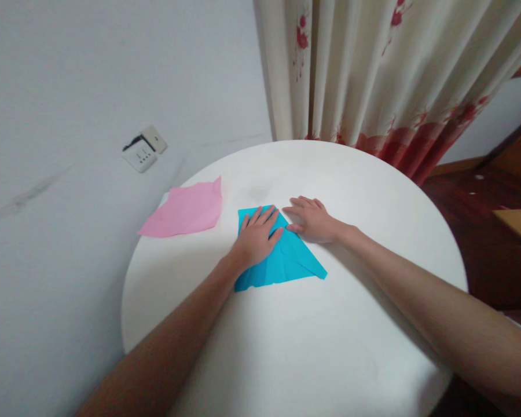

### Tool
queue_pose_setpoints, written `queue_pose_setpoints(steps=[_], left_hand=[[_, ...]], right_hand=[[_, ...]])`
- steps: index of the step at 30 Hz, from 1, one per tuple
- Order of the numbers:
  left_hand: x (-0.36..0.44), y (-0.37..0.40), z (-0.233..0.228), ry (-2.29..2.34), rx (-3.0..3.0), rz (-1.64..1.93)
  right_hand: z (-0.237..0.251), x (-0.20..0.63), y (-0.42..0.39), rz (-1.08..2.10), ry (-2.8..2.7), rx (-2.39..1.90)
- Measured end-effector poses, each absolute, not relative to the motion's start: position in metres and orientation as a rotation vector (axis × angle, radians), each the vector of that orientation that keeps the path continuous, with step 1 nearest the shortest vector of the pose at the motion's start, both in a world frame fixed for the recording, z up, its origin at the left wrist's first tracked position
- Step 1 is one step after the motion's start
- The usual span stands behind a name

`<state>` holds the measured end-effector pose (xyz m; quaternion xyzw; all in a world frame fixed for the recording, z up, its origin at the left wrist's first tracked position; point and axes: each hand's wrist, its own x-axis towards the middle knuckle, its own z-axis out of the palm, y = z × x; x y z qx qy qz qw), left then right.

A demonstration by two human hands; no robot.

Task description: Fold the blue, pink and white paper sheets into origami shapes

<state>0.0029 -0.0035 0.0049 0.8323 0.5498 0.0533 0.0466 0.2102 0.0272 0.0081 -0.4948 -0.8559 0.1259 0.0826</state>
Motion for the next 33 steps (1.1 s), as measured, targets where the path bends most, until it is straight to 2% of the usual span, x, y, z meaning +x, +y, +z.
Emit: queue_pose_setpoints(steps=[33], left_hand=[[0.0036,-0.0041,0.0058,1.69,2.535,0.148]], right_hand=[[0.006,0.2099,0.028,0.365,-2.553,-1.483]])
